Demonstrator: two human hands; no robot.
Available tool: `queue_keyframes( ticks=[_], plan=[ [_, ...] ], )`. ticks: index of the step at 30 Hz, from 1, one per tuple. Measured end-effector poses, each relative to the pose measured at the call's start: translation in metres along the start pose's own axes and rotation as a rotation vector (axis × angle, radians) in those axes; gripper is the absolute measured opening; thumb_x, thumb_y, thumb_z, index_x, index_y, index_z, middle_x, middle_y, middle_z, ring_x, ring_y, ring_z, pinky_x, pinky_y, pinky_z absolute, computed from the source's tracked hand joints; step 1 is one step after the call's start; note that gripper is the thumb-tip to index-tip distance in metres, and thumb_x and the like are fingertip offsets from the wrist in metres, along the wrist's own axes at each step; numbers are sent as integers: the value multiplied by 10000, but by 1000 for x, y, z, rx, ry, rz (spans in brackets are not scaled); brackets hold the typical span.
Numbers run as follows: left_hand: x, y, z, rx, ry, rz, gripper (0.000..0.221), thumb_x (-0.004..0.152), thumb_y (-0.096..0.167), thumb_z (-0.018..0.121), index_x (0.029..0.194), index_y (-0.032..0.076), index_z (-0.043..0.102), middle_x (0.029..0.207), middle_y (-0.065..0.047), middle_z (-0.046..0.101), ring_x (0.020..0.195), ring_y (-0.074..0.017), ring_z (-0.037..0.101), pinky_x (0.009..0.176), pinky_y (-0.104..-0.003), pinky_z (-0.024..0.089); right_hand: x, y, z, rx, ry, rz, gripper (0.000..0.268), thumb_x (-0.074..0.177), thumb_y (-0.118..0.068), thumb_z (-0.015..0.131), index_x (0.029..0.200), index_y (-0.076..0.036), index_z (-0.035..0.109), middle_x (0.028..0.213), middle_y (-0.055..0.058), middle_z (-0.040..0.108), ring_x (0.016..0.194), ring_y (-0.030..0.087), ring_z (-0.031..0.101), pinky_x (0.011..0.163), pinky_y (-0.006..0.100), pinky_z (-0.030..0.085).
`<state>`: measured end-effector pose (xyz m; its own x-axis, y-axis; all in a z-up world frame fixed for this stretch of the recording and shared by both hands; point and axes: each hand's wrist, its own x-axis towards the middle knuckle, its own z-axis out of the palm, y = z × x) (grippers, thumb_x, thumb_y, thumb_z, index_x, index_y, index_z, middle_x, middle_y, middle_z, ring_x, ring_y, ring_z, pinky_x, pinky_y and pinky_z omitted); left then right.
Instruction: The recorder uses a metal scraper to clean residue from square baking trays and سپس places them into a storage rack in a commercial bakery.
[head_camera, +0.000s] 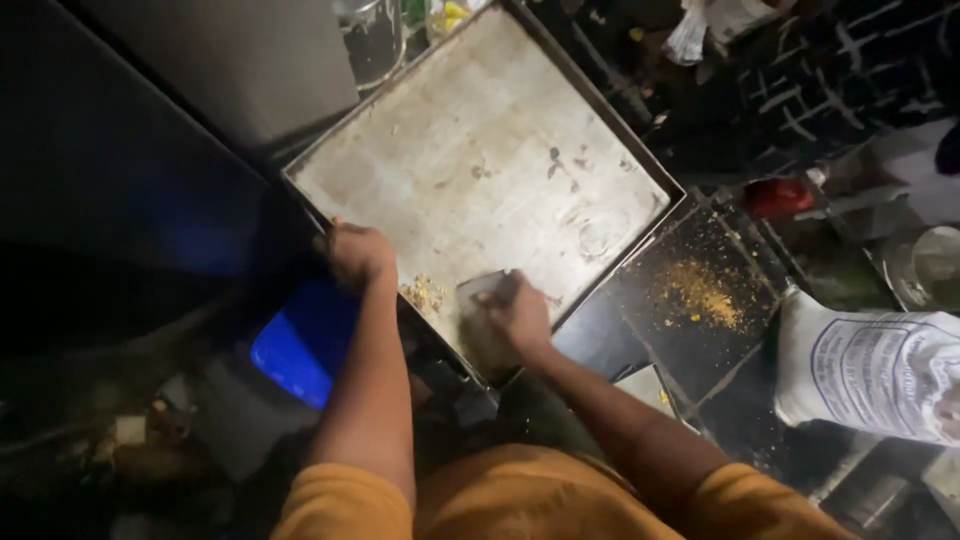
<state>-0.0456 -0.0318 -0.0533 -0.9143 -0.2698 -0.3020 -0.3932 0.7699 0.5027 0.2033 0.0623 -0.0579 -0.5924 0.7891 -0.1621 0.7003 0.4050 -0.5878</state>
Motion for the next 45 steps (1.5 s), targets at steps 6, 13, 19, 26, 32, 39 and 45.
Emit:
queue_keyframes(
  ticks=[6, 13, 19, 26, 32, 39, 45],
  plan=[
    [-9, 5, -22, -75, 58, 144, 420, 1075, 362, 431, 1075, 43, 704, 1212, -182, 612, 956, -415, 699, 760, -530, 571, 55, -23, -100, -151, -117, -627, 367, 733, -88, 734, 1085, -50, 639, 884, 200, 726, 816, 410, 691, 704, 480, 549],
    [-23, 19, -40, -58, -36, 38, 446, 1058, 386, 431, 1093, -5, 644, 1220, -169, 580, 990, -433, 671, 771, -553, 554, -21, 0, -128, -940, -869, -1166, 268, 901, -158, 587, 1103, -202, 757, 1143, 91, 704, 967, 244, 685, 817, 400, 514],
    [-5, 4, -5, -98, 63, 175, 467, 1093, 344, 427, 1030, -63, 648, 1213, -203, 581, 1009, -418, 667, 812, -505, 572, -75, 24, -79, -527, -466, -1188, 424, 800, -119, 613, 1196, -185, 748, 1290, 78, 641, 1138, 306, 635, 858, 390, 499],
    [-8, 16, -29, -105, -56, 39, 439, 1053, 346, 428, 1101, -18, 667, 1281, -189, 537, 1001, -440, 637, 814, -549, 526, 4, -65, -17, -600, -289, -1187, 435, 829, -184, 588, 1227, -57, 709, 1404, 76, 608, 1224, 224, 583, 1043, 424, 403],
    [19, -14, 24, -64, 117, 231, 382, 1026, 305, 492, 1063, 1, 720, 1163, -246, 586, 1026, -413, 645, 912, -472, 532, 40, -123, -18, -553, -278, -1016, 415, 933, -220, 548, 1327, -130, 645, 1403, 65, 596, 1201, 232, 578, 957, 425, 406],
    [3, 3, -5, -88, 23, 206, 422, 1081, 292, 466, 995, -53, 694, 1191, -270, 567, 983, -448, 651, 806, -513, 548, 9, -10, -86, -620, -509, -798, 523, 898, -208, 605, 1419, -176, 575, 1439, 135, 531, 1268, 323, 529, 1037, 446, 426],
    [-1, 5, -5, -44, 29, 204, 345, 1014, 275, 486, 1020, -6, 686, 1117, -252, 594, 918, -442, 675, 755, -537, 554, 153, -20, -54, -656, -166, -877, 491, 771, -250, 661, 1252, -159, 684, 1247, 108, 621, 1134, 312, 620, 872, 431, 544]
  ],
)
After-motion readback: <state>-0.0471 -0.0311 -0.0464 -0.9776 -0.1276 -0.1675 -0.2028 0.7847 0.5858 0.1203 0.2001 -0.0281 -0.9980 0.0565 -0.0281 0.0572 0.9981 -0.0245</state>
